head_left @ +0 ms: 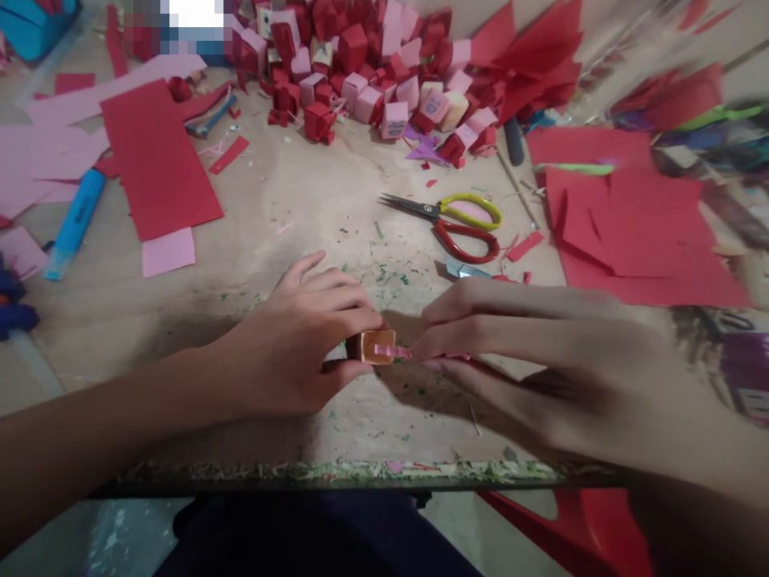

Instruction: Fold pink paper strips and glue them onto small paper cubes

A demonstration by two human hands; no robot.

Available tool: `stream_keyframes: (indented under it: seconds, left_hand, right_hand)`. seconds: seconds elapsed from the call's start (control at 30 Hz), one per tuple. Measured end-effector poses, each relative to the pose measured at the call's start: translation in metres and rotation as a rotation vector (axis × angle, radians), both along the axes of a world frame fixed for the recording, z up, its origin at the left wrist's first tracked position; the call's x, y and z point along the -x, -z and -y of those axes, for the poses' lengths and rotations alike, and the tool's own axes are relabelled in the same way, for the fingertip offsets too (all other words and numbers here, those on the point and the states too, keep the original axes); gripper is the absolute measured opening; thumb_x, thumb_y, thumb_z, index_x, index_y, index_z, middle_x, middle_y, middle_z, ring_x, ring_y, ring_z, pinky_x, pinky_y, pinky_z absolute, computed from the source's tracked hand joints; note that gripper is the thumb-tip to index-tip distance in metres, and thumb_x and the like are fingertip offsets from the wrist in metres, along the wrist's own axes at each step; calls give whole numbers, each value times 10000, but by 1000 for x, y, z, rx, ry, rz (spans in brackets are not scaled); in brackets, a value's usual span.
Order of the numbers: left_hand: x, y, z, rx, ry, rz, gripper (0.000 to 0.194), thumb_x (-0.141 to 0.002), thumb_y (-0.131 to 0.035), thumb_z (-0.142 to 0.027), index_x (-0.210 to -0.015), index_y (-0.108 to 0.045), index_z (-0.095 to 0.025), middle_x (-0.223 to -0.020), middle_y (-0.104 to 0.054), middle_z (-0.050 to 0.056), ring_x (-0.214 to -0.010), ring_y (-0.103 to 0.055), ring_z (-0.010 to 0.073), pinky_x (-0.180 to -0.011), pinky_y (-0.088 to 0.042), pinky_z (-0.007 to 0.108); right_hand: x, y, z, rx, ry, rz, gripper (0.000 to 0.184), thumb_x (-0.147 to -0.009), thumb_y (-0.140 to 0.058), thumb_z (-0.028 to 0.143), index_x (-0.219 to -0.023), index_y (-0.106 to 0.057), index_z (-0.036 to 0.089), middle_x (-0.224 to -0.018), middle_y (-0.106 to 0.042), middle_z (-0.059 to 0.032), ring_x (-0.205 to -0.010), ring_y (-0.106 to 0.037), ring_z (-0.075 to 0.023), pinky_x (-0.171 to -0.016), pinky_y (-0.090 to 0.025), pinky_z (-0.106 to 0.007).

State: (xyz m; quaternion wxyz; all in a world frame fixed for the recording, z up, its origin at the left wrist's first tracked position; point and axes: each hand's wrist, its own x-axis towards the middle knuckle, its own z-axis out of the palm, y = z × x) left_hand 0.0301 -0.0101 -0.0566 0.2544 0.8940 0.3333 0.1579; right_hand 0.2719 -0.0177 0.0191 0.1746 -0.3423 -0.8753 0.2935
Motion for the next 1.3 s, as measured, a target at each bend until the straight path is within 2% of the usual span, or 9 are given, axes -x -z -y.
stream_keyframes:
  seconds: [0.1,0.4,0.73,0.93,1.1,1.23,1.3]
  left_hand:
    - [0,0,0,-19,2,1,166,-947,-633,-287,-1089,-704,-237,-1099,-710,32,-1144,-599,244,-1242,-186,585]
    - [1,1,-1,-22,19,6,178,-941,-643,-298,-1100,-700,-242,-1083,-699,34,-1145,-596,254,-1243,-203,606]
    - [1,-6,-1,-4,30,-2,162,-977,-558,-270,-1045,-696,-220,-1048,-697,22,-1141,-583,238,-1234,-222,622]
    - [1,-5,0,-26,27,17,148,-943,-558,-218,-1010,-689,-203,-1055,-707,42,-1136,-590,235,-1238,-219,618]
    - [0,-7,0,-21,23,-14,215,-955,-509,-224,-1047,-704,-224,-1078,-706,19,-1145,-581,218,-1249,-222,613]
    - [0,-1,-2,-52,15,6,192,-977,-498,-258,-975,-689,-237,-1041,-703,5,-1102,-603,212,-1247,-269,616]
    - [1,4,-3,-94,21,54,156,-974,-525,-299,-931,-669,-258,-1015,-701,-7,-1073,-622,217,-1239,-304,625]
  right_hand:
    - [3,1,1,1,5,-4,182,-980,-610,130,-877,-727,224,-955,-743,-37,-849,-730,-150,-696,-556,-235]
    - [8,6,3,-1,-6,47,194,-975,-586,116,-961,-742,231,-997,-755,-50,-823,-722,-166,-694,-573,-266]
    - [10,18,8,-92,-49,120,219,-1006,-579,172,-849,-725,215,-938,-733,-48,-709,-658,-161,-648,-509,-289]
    - [10,15,11,-150,-27,187,319,-1066,-494,252,-835,-714,231,-968,-732,-56,-707,-650,-178,-612,-473,-312]
    - [12,18,12,-130,-35,213,291,-1064,-491,250,-905,-734,227,-984,-741,-71,-776,-672,-200,-655,-485,-313]
    - [12,21,9,-70,-28,208,246,-1048,-534,280,-909,-730,226,-926,-737,-77,-790,-667,-196,-649,-476,-296]
    - [12,23,8,-106,-59,238,236,-1052,-528,291,-944,-722,213,-951,-726,-81,-811,-661,-194,-650,-469,-295]
